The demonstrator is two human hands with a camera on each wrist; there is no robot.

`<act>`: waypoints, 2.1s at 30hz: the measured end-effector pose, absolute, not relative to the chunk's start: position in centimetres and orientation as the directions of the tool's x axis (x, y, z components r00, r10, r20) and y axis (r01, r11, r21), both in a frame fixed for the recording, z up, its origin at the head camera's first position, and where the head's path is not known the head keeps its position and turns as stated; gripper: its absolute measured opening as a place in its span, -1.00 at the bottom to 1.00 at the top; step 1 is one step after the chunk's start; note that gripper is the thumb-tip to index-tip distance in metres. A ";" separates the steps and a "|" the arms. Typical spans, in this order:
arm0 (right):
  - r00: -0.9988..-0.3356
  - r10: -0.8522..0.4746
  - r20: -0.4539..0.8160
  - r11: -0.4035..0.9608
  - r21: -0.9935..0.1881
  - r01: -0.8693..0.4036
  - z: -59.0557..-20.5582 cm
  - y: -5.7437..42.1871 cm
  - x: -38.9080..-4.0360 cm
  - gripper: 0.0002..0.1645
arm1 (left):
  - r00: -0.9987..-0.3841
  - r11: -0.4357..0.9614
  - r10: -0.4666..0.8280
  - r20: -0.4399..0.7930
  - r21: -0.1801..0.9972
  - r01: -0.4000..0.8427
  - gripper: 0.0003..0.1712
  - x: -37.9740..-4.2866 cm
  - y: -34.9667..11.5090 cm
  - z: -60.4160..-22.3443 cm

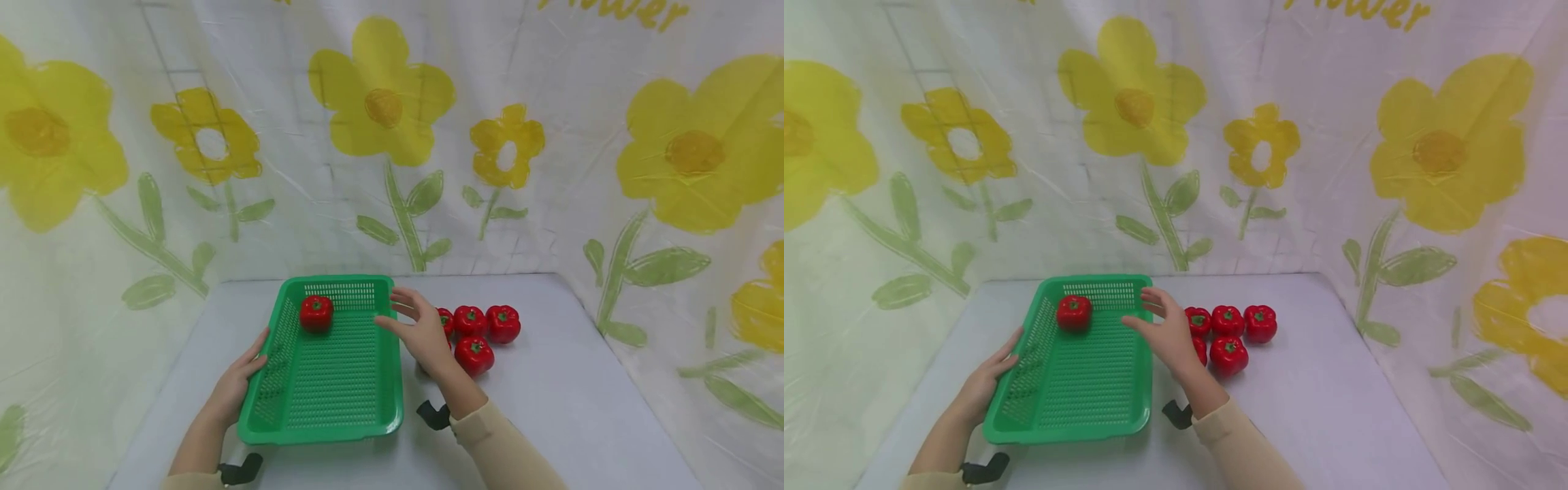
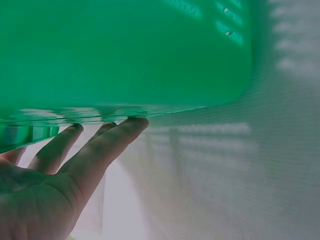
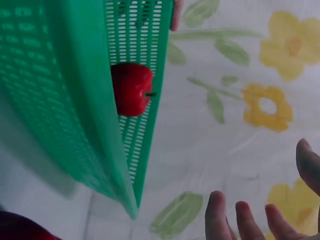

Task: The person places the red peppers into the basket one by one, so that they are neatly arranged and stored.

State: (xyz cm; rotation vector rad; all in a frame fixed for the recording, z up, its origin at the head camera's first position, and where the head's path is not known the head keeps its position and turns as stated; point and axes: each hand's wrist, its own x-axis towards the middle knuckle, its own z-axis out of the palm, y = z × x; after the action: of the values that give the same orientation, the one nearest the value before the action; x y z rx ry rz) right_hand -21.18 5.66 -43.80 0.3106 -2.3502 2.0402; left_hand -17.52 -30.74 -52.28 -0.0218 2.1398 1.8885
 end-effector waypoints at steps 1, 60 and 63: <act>-0.982 -0.129 0.138 0.136 -0.978 -0.155 -43.8 5.9 -21.0 -0.28 | -0.959 0.139 0.179 -0.221 0.970 -0.197 -0.37 -17.5 -30.7 -52.3; -0.960 0.254 0.118 0.323 -0.946 -0.031 -52.7 18.5 -17.1 0.01 | -0.962 0.137 0.143 -0.232 0.967 -0.212 -0.37 -17.1 -30.4 -52.1; -0.980 0.196 0.035 0.278 -0.960 0.021 -53.1 19.0 -17.3 0.05 | -0.962 0.131 0.142 -0.232 0.968 -0.214 -0.37 -17.3 -30.4 -52.0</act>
State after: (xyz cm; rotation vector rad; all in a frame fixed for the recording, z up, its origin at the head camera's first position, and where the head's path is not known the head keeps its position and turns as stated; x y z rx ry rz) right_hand -17.31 18.99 -53.08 -0.2040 -2.3902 1.7933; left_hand -17.29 -30.36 -52.05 -0.0706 2.1430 1.9081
